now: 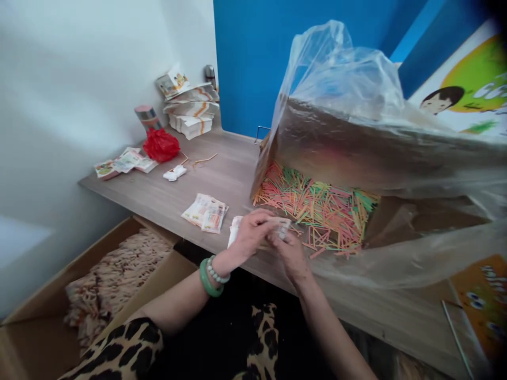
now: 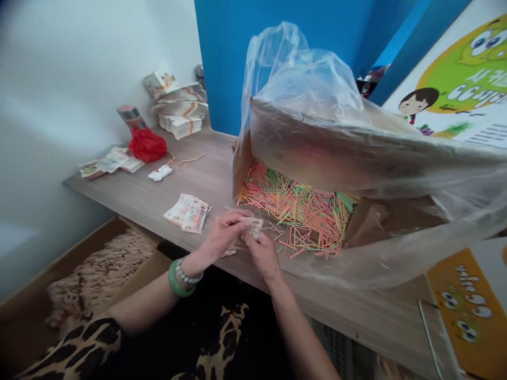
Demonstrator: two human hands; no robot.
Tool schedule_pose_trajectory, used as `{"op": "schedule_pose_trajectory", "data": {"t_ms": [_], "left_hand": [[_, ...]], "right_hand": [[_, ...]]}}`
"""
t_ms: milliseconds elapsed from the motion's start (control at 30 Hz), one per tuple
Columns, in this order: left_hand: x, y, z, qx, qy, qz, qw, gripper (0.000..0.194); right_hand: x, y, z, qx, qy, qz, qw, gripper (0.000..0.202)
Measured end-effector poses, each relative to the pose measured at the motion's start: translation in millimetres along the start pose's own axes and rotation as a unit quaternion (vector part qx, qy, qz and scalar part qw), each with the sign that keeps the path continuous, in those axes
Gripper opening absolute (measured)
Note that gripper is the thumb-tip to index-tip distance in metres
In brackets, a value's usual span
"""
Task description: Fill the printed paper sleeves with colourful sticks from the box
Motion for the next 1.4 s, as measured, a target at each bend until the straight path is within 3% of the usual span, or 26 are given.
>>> {"op": "schedule_pose_trajectory", "data": {"t_ms": [100,133,167,233,333,433,533,667,767,833,933,1033,1133,1200,1267,1333,1400], "left_hand": [[48.9,-16,13,0.089,0.113,-0.063,0.988,0.022],[64.7,-20,20,0.129,0.168,-0.059,0.975,0.024],[79.1,-23,26,0.153,0.238,-0.066,0.957,0.025],[101.1,-28,40,0.158,0.419,-0.079,0.891,0.022],[118.6,-28,55,0.138,0.595,-0.057,0.79,0.021],[131.4,-20,63,0.147,0.641,-0.029,0.753,0.023],[144.3,-13,63,0.178,0.661,-0.065,0.726,0.032],[145.3,-18,58,0.146,0.63,-0.149,0.748,0.047],[129.6,-32,55,0.077,0.557,-0.178,0.808,0.039],[113.8,-40,53,0.053,0.457,-0.155,0.874,0.033],[87.3,-43,46,0.094,0.277,-0.111,0.95,0.033],[60.2,-34,35,0.165,0.083,-0.048,0.982,0.041],[35.8,-24,23,0.194,-0.118,0.021,0.974,0.033],[26.4,-22,16,0.192,-0.193,0.009,0.962,0.029],[23.9,-23,12,0.198,-0.214,-0.012,0.956,0.03],[25.7,-26,11,0.215,-0.212,-0.01,0.953,0.03],[26.4,-28,14,0.231,-0.197,0.018,0.953,0.03]], "right_hand": [[-9,-5,0,-0.032,-0.097,0.076,0.992,0.019],[-10,-7,0,-0.043,-0.141,0.081,0.986,0.018],[-11,-10,0,-0.053,-0.19,0.081,0.977,0.017],[-15,-14,0,-0.054,-0.297,0.094,0.949,0.019],[-32,-11,0,-0.027,-0.448,0.135,0.884,0.025],[-51,3,-4,-0.102,-0.539,0.082,0.832,0.029],[-61,23,-8,-0.184,-0.555,0.028,0.81,0.039],[-59,37,-13,-0.204,-0.532,0.016,0.822,0.035],[-52,33,-16,-0.198,-0.492,-0.02,0.847,0.024],[-47,27,-17,-0.197,-0.466,-0.043,0.861,0.021],[-43,22,-16,-0.177,-0.401,-0.081,0.895,0.013],[-41,22,-12,-0.101,-0.257,-0.073,0.958,0.008],[-34,16,-5,-0.049,-0.147,-0.025,0.988,0.02],[-22,1,1,-0.048,-0.197,0.0,0.979,0.024],[-5,-23,6,-0.047,-0.332,0.024,0.942,0.015],[15,-50,5,-0.016,-0.5,0.046,0.865,0.036],[33,-73,-3,-0.033,-0.63,0.009,0.776,0.043]]}}
Point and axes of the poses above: each hand's wrist, its own y-axis towards the middle knuckle, its own x-axis out of the back of the hand, z = x × y, the point moved 1 cm from there along y, towards the middle knuckle, and after that the axes turned 14 degrees about z, right-handed, at the moved point
